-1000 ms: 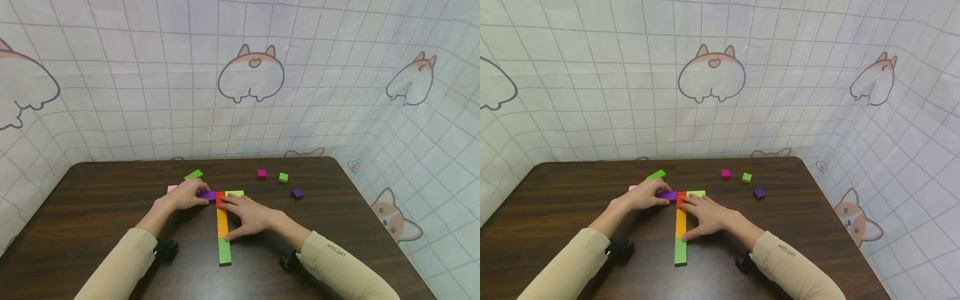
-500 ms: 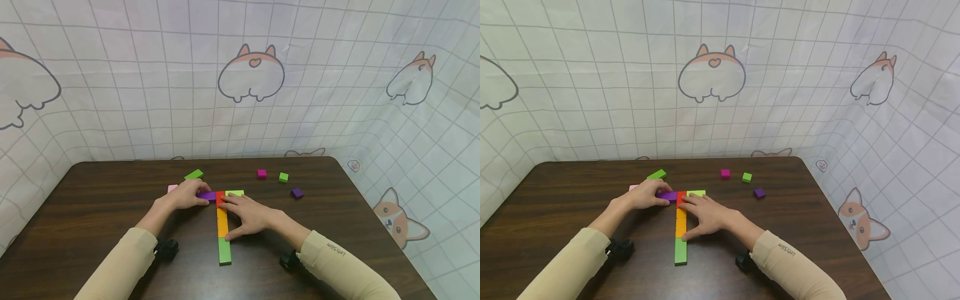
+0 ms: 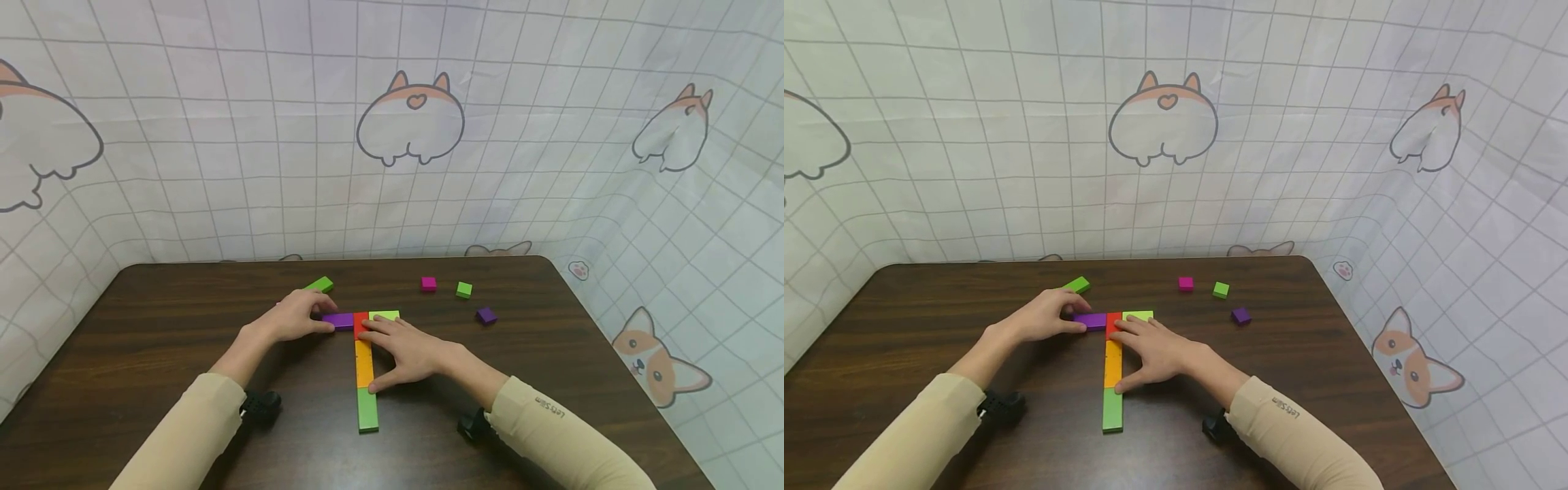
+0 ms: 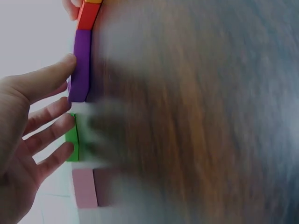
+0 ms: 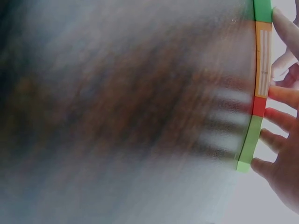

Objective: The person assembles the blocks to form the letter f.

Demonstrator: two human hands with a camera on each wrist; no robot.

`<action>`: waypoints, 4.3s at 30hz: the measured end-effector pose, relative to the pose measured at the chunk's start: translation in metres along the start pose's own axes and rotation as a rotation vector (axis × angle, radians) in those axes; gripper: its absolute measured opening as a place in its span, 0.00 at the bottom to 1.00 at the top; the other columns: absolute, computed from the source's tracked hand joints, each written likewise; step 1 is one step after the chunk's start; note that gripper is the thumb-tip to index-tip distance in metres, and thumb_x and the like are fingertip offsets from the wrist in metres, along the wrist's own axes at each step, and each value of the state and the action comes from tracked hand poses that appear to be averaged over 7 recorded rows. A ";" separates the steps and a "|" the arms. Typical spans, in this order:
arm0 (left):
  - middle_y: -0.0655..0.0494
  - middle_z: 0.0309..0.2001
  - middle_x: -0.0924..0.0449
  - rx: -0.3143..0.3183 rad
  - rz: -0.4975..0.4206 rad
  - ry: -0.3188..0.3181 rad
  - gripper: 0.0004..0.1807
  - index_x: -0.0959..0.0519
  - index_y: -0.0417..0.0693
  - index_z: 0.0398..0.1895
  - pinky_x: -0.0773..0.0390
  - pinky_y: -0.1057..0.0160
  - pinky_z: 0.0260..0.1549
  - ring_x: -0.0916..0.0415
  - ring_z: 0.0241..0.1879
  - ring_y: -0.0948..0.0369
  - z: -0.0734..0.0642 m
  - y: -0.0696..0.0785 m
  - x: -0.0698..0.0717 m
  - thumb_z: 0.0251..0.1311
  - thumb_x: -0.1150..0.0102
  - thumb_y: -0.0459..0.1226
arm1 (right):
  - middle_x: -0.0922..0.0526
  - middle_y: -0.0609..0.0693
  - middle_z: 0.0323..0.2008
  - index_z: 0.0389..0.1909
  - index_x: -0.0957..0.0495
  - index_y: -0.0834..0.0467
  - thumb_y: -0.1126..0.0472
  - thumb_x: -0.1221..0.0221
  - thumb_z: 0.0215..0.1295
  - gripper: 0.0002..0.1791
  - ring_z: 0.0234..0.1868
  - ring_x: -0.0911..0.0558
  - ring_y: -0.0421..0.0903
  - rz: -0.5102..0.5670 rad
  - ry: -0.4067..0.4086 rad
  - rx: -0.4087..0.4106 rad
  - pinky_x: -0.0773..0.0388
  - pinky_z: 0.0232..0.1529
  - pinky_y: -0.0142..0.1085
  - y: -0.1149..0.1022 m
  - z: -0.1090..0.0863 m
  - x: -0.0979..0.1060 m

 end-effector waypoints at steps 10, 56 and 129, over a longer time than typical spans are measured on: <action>0.47 0.46 0.20 -0.012 0.013 0.055 0.19 0.15 0.39 0.51 0.21 0.45 0.51 0.21 0.47 0.49 -0.012 -0.010 0.016 0.60 0.25 0.41 | 0.48 0.50 0.81 0.81 0.43 0.49 0.27 0.38 0.60 0.54 0.81 0.52 0.48 0.001 0.002 -0.004 0.57 0.76 0.56 -0.001 -0.001 0.000; 0.38 0.61 0.25 0.166 -0.026 0.075 0.39 0.22 0.38 0.63 0.32 0.36 0.60 0.29 0.62 0.40 -0.060 -0.062 0.042 0.55 0.23 0.52 | 0.49 0.49 0.81 0.82 0.44 0.48 0.28 0.37 0.61 0.54 0.81 0.54 0.48 -0.005 0.003 -0.006 0.58 0.77 0.55 -0.003 -0.001 0.002; 0.42 0.57 0.24 0.148 -0.055 0.127 0.37 0.22 0.36 0.62 0.30 0.38 0.59 0.27 0.59 0.44 -0.033 -0.054 0.047 0.55 0.23 0.50 | 0.48 0.49 0.81 0.81 0.43 0.49 0.27 0.37 0.60 0.54 0.81 0.55 0.50 -0.008 0.020 -0.025 0.57 0.76 0.56 0.003 0.010 0.002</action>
Point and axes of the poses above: each hand's wrist, its own z-axis towards the middle knuckle, its own x-axis out of the back of the hand, y = z × x, the point moved 5 cm from there along z, towards the middle knuckle
